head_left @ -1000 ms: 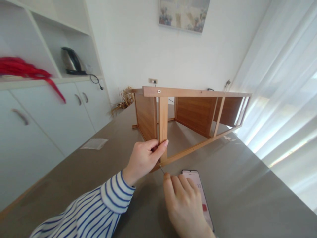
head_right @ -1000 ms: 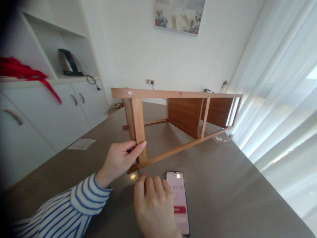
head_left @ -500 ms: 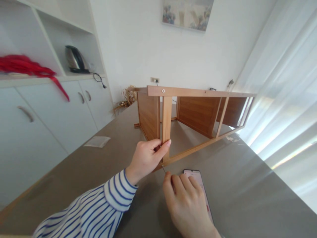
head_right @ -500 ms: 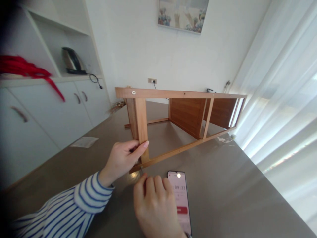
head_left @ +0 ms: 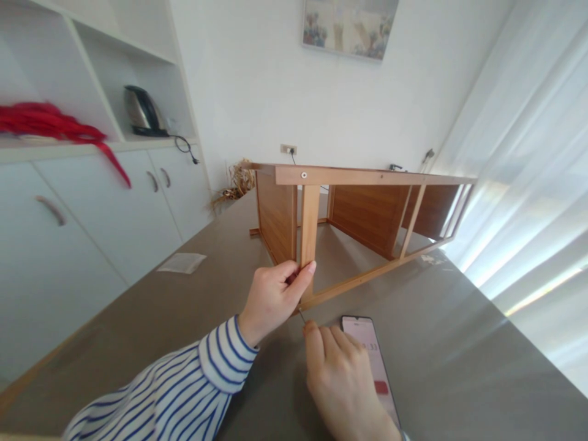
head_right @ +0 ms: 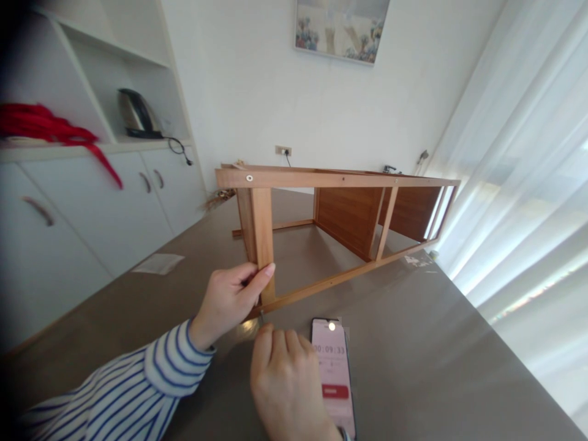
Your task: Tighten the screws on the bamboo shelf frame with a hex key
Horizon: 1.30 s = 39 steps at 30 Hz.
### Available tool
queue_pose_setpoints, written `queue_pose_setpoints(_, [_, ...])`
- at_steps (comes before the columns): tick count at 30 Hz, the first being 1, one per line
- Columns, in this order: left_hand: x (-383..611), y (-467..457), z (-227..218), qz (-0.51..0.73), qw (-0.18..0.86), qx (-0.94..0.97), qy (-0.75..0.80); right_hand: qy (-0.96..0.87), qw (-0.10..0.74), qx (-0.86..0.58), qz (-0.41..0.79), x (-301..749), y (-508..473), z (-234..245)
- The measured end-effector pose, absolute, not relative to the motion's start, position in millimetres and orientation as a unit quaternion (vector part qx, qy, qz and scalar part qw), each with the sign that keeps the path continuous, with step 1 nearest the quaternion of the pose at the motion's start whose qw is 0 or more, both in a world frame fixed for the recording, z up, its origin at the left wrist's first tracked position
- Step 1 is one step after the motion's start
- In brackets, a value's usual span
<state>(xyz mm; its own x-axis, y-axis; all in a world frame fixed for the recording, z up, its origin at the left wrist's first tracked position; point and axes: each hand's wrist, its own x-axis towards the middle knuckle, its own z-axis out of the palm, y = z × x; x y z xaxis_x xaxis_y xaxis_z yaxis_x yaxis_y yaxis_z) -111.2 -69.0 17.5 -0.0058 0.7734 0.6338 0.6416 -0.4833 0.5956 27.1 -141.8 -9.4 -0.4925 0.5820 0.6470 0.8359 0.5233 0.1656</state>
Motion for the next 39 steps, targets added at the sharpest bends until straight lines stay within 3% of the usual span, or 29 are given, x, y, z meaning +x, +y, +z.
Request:
queue_pose_setpoints(19, [-114, -68, 14, 0.497, 0.063, 0.701, 0.507, -0.832, 0.281, -0.412, -0.243, 25, -142, -10])
queue_pose_setpoints(24, [-116, -66, 14, 0.492, 0.057, 0.701, 0.513, -0.826, 0.330, -0.384, -0.248, 29, -145, 0])
queue_pose_setpoints(28, [-119, -68, 13, 0.484, 0.052, 0.708, 0.511, -0.812, 0.372, -0.409, -0.185, 70, -143, 2])
queue_pose_setpoints(33, [-127, -69, 10, 0.453, 0.062, 0.715, 0.529, -0.745, 0.301, -0.582, -0.128, 168, -136, -32])
queue_pose_setpoints(39, [-139, -72, 12, 0.451, 0.066, 0.695, 0.556, -0.715, 0.199, -0.660, -0.117, 239, -130, -73])
